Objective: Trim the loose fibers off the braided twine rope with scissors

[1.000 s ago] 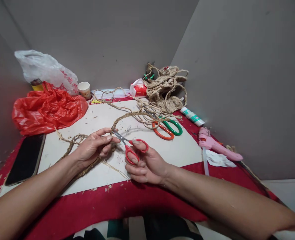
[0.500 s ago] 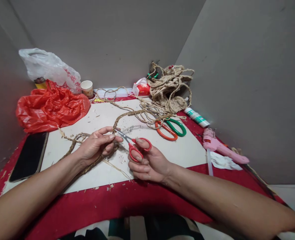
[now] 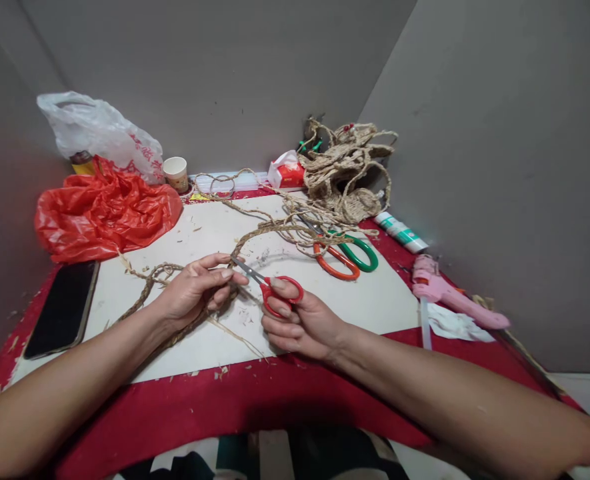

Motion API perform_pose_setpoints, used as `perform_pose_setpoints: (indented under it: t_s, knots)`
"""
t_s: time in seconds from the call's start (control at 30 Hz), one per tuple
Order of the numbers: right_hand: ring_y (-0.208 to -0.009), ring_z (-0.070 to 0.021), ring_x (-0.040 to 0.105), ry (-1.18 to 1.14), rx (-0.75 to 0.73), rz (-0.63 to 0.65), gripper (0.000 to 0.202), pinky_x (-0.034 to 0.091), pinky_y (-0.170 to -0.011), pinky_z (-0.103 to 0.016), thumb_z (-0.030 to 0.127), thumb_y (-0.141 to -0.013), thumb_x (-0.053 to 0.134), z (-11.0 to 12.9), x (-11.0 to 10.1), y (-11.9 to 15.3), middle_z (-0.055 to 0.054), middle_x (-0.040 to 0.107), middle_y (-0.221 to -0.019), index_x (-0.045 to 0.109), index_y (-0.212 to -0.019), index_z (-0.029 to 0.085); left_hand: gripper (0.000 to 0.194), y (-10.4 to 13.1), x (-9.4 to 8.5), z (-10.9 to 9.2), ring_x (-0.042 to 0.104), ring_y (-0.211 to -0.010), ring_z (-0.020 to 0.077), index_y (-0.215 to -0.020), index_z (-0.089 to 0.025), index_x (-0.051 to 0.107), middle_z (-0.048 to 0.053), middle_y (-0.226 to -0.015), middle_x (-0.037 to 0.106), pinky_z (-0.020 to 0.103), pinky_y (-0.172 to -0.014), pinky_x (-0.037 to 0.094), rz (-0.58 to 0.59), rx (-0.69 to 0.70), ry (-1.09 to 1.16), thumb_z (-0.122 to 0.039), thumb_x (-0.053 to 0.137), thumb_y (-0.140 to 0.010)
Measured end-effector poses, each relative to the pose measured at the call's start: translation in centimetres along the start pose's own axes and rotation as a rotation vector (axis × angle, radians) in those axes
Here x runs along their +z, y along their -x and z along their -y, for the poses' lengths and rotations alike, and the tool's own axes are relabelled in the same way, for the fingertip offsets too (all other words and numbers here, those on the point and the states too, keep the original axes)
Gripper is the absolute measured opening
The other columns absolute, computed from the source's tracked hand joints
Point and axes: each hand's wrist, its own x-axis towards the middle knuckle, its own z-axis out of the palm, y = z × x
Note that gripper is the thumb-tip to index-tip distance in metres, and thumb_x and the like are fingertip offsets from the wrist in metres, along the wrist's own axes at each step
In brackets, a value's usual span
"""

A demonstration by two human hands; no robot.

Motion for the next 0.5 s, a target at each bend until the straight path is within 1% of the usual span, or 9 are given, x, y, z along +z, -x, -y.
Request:
perform_pose_setpoints:
  t_s: [0.1, 0.2, 0.3, 0.37, 0.5]
  knots:
    - [-0.033, -0.0044, 0.017, 0.024, -0.028, -0.018, 0.044, 0.033, -0.031, -0.015, 0.042, -0.078, 0.069, -0.02, 0.08, 0.07, 0.010, 0.026, -0.037, 0.045, -0.052, 0.017, 0.017, -0.05, -0.09, -0.02, 0.041, -0.040, 0.0032, -0.095, -0.014, 0.057, 0.007, -0.081, 0.072, 0.018, -0.042, 0.028, -0.007, -0.001, -0.008, -0.015, 0.065, -0.080]
    - [-0.034, -0.0050, 0.020, 0.013, -0.033, 0.010, 0.042, 0.034, -0.031, -0.016, 0.044, -0.078, 0.068, -0.11, 0.19, 0.27, 0.010, 0.025, -0.039, 0.049, -0.052, 0.016, 0.017, -0.07, -0.13, -0.22, 0.041, -0.041, 0.0027, -0.098, -0.013, 0.058, 0.006, -0.080, 0.071, 0.017, -0.042, 0.028, -0.026, -0.009, -0.014, -0.015, 0.063, -0.082]
    - [-0.035, -0.0057, 0.024, -0.008, -0.016, 0.064, 0.042, 0.037, -0.032, -0.017, 0.048, -0.079, 0.065, -0.25, 0.10, 0.42, 0.009, 0.023, -0.042, 0.056, -0.055, 0.015, 0.016, -0.06, -0.14, -0.51, 0.040, -0.042, 0.0023, -0.097, -0.011, 0.060, 0.005, -0.081, 0.069, 0.017, -0.041, 0.028, -0.019, -0.008, -0.012, -0.014, 0.063, -0.081]
    - [-0.036, -0.0061, 0.027, -0.021, 0.017, 0.119, 0.043, 0.039, -0.033, -0.017, 0.051, -0.081, 0.061, -0.30, -0.15, 0.40, 0.009, 0.023, -0.043, 0.059, -0.058, 0.014, 0.015, -0.05, -0.13, -0.65, 0.040, -0.042, 0.0024, -0.095, -0.010, 0.062, 0.005, -0.080, 0.068, 0.016, -0.040, 0.027, -0.004, -0.002, -0.013, -0.014, 0.062, -0.081]
    - [-0.037, -0.0066, 0.029, -0.060, 0.090, 0.205, 0.045, 0.039, -0.034, -0.018, 0.051, -0.085, 0.054, -0.21, -0.78, 0.11, 0.008, 0.025, -0.042, 0.062, -0.061, 0.013, 0.013, -0.03, -0.17, -0.65, 0.040, -0.042, 0.0026, -0.095, -0.010, 0.062, 0.001, -0.066, 0.063, 0.016, -0.042, 0.027, 0.036, 0.008, -0.050, -0.014, 0.061, -0.083]
